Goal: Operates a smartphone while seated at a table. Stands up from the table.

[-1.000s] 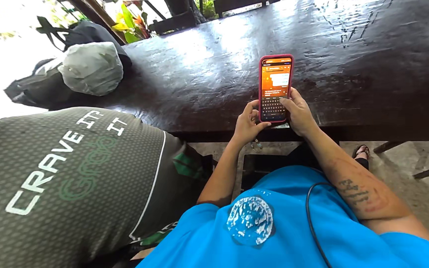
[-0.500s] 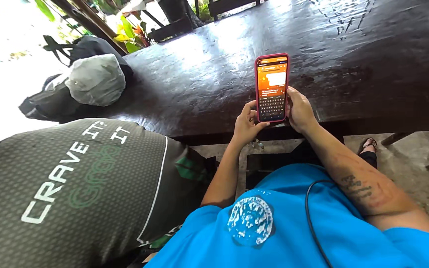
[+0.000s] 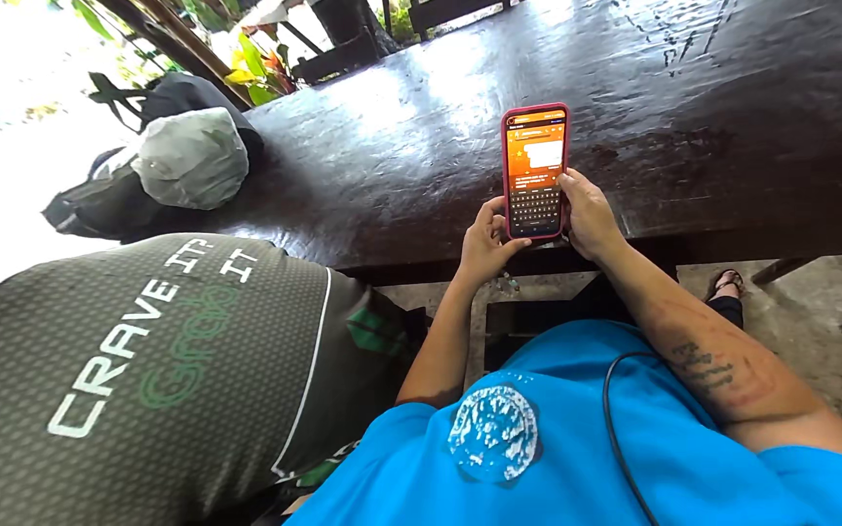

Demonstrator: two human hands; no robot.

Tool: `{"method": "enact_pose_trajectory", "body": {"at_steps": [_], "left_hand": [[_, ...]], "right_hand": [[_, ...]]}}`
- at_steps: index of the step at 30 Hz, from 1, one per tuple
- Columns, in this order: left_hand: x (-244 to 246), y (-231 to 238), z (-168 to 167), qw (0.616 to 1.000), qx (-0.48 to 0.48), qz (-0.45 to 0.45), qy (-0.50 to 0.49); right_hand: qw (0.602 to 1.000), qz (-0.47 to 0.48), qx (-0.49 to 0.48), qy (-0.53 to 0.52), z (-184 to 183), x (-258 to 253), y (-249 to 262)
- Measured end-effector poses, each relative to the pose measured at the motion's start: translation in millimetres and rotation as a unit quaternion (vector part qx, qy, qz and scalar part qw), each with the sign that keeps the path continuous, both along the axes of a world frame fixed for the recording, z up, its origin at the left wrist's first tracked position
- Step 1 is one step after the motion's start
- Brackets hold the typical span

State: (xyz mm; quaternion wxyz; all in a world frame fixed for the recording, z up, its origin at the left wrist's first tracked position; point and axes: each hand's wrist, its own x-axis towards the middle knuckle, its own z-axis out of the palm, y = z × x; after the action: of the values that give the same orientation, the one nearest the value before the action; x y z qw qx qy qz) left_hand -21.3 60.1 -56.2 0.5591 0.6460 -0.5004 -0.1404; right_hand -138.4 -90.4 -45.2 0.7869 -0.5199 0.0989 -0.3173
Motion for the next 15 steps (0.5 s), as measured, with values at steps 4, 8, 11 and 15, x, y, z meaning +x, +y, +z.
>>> {"method": "enact_pose_trajectory", "body": {"at_steps": [4, 8, 11, 15], "left_hand": [[0.2, -0.3, -0.2, 1.000, 0.001, 0.002, -0.008], [-0.4, -0.3, 1.0, 1.000, 0.009, 0.009, -0.013], [-0.9, -0.6, 1.5, 1.000, 0.009, 0.008, -0.007], [-0.5, -1.0, 0.5, 1.000, 0.005, 0.009, -0.008]], "right_hand": [[1.000, -0.002, -0.006, -0.002, -0.5, -0.6, -0.5], [1.000, -0.002, -0.013, -0.012, -1.7, -0.9, -0.4], [1.000, -0.002, 0.001, -0.011, 0.6, -1.6, 0.9], [1.000, -0.001, 0.000, -0.015, 0.8, -1.7, 0.8]]}}
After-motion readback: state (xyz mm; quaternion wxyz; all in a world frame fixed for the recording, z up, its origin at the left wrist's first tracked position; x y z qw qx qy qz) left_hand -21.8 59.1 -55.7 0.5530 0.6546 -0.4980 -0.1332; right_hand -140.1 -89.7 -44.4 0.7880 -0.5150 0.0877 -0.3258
